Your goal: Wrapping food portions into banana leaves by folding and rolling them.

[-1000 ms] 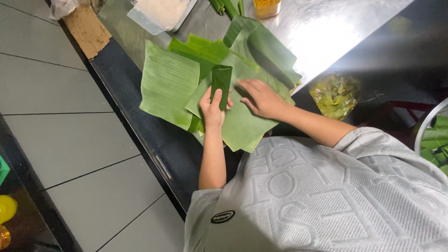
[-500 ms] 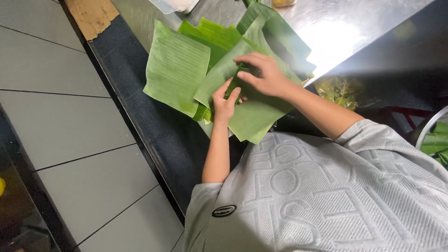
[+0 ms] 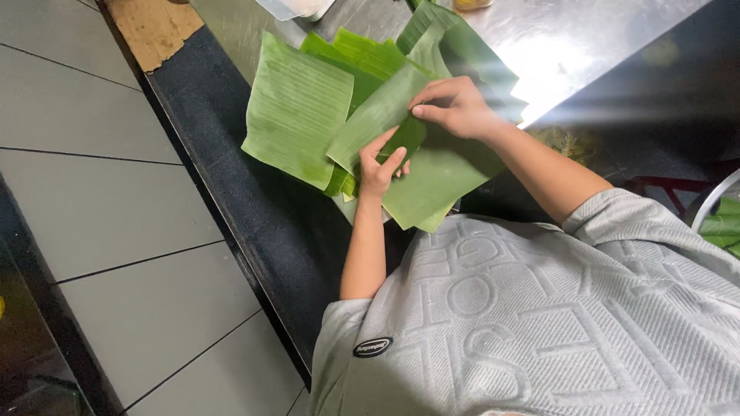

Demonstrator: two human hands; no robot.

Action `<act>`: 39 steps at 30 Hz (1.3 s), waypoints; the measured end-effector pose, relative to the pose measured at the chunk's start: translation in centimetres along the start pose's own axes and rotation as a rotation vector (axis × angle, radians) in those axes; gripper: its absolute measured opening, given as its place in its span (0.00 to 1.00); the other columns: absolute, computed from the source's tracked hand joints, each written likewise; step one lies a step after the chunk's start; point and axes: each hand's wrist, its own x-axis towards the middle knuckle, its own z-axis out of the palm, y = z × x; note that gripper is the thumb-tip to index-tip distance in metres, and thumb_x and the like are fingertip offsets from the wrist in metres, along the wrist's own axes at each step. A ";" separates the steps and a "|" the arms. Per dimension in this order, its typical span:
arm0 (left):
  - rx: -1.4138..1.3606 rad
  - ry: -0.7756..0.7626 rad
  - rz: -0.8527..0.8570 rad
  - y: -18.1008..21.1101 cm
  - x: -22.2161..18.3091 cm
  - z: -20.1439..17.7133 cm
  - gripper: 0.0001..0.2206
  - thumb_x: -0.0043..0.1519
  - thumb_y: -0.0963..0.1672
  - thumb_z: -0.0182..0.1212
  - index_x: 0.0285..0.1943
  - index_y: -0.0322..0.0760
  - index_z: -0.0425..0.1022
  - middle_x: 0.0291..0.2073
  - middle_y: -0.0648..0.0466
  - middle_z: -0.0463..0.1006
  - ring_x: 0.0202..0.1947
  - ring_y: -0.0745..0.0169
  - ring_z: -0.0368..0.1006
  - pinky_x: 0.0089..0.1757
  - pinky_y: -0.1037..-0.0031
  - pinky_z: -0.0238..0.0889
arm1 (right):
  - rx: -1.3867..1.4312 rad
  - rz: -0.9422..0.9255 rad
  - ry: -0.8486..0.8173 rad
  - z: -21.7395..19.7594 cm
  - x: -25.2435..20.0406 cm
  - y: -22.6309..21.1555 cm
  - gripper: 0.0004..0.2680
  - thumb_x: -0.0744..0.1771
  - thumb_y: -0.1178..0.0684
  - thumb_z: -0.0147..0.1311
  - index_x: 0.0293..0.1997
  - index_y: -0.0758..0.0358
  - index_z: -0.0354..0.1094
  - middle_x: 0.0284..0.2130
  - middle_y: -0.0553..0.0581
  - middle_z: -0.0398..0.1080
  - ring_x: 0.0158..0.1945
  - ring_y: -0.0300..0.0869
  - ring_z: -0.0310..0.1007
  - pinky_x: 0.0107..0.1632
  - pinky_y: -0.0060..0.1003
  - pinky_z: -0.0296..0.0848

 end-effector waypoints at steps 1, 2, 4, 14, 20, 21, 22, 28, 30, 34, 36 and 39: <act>0.000 0.001 0.002 -0.3 -0.1 -0.1 0.17 0.64 0.38 0.61 0.62 0.24 0.73 0.18 0.36 0.77 0.17 0.56 0.76 0.19 0.79 0.66 | -0.001 -0.001 -0.001 0.1 0.1 -0.4 0.04 0.67 0.61 0.65 0.44 0.60 0.80 0.36 0.58 0.78 0.42 0.43 0.77 0.49 0.40 0.73; -0.002 0.008 0.005 -0.5 0.0 -0.2 0.18 0.63 0.37 0.61 0.63 0.24 0.73 0.18 0.36 0.77 0.17 0.56 0.76 0.19 0.80 0.65 | -0.032 -0.012 0.019 0.2 0.1 -0.9 0.05 0.67 0.61 0.66 0.44 0.60 0.80 0.37 0.59 0.78 0.42 0.45 0.77 0.48 0.41 0.74; -0.003 0.015 0.008 0.2 -0.1 0.4 0.18 0.62 0.36 0.60 0.63 0.24 0.72 0.17 0.37 0.76 0.17 0.56 0.76 0.19 0.80 0.65 | -0.063 -0.023 0.040 0.4 -0.1 -2.6 0.05 0.67 0.62 0.66 0.45 0.60 0.80 0.38 0.60 0.78 0.42 0.47 0.77 0.47 0.41 0.75; 0.221 0.123 -0.025 2.4 -0.3 2.3 0.21 0.60 0.42 0.59 0.62 0.27 0.74 0.19 0.48 0.75 0.19 0.63 0.70 0.25 0.76 0.65 | -0.395 -0.019 0.038 1.3 -1.2 -3.3 0.13 0.66 0.46 0.67 0.47 0.63 0.73 0.55 0.63 0.70 0.55 0.51 0.72 0.50 0.42 0.77; 0.336 0.139 -0.008 1.7 -0.5 2.7 0.13 0.60 0.48 0.62 0.27 0.36 0.74 0.15 0.54 0.74 0.17 0.64 0.70 0.26 0.74 0.64 | -0.358 0.001 -0.014 1.4 -0.9 -2.5 0.09 0.67 0.46 0.65 0.43 0.60 0.76 0.52 0.61 0.72 0.56 0.52 0.73 0.58 0.48 0.68; 0.290 0.174 -0.026 0.9 -0.5 2.4 0.15 0.61 0.49 0.63 0.25 0.36 0.73 0.15 0.52 0.73 0.16 0.62 0.71 0.24 0.72 0.63 | -0.325 -0.039 0.005 1.6 -0.9 -2.5 0.08 0.68 0.47 0.65 0.43 0.59 0.76 0.50 0.62 0.73 0.55 0.52 0.73 0.58 0.48 0.69; 0.290 0.176 -0.029 0.8 -0.5 2.4 0.15 0.61 0.49 0.63 0.25 0.36 0.73 0.15 0.52 0.73 0.16 0.62 0.71 0.24 0.72 0.63 | -0.324 -0.037 0.003 1.8 -1.0 -2.8 0.08 0.68 0.47 0.65 0.43 0.59 0.76 0.50 0.62 0.73 0.55 0.52 0.73 0.58 0.48 0.69; 0.171 0.258 -0.114 1.2 -0.2 2.3 0.23 0.66 0.53 0.56 0.24 0.33 0.75 0.15 0.47 0.77 0.15 0.60 0.74 0.21 0.75 0.63 | -0.092 -0.011 0.035 2.3 -1.4 -2.4 0.04 0.68 0.57 0.64 0.43 0.62 0.74 0.41 0.57 0.75 0.46 0.46 0.73 0.53 0.41 0.70; 0.091 0.241 -0.080 1.0 -0.1 2.2 0.21 0.66 0.48 0.61 0.62 0.26 0.73 0.20 0.40 0.78 0.15 0.54 0.75 0.19 0.73 0.63 | -0.091 0.004 0.016 2.1 -1.6 -2.0 0.03 0.70 0.56 0.61 0.43 0.62 0.73 0.40 0.54 0.75 0.45 0.42 0.74 0.51 0.38 0.72; 0.146 0.191 -0.046 2.8 -0.2 3.0 0.18 0.70 0.48 0.56 0.65 0.37 0.74 0.25 0.43 0.80 0.18 0.55 0.78 0.19 0.77 0.65 | 0.004 0.035 0.020 2.0 -1.8 -0.9 0.02 0.71 0.57 0.59 0.44 0.61 0.70 0.39 0.53 0.73 0.45 0.41 0.71 0.52 0.36 0.71; 0.177 0.134 -0.002 2.9 -0.4 2.9 0.16 0.70 0.45 0.57 0.67 0.41 0.73 0.34 0.42 0.84 0.18 0.54 0.79 0.19 0.76 0.68 | 0.136 0.054 0.021 2.0 -2.1 -0.1 0.05 0.71 0.59 0.56 0.49 0.60 0.63 0.43 0.53 0.67 0.49 0.40 0.67 0.56 0.35 0.69; 0.213 0.102 0.040 2.2 -0.2 2.5 0.15 0.70 0.42 0.55 0.66 0.42 0.74 0.36 0.40 0.84 0.19 0.54 0.80 0.19 0.76 0.70 | 0.102 0.051 -0.016 1.5 -1.8 -1.7 0.17 0.71 0.53 0.54 0.68 0.61 0.54 0.65 0.63 0.56 0.69 0.52 0.58 0.73 0.57 0.56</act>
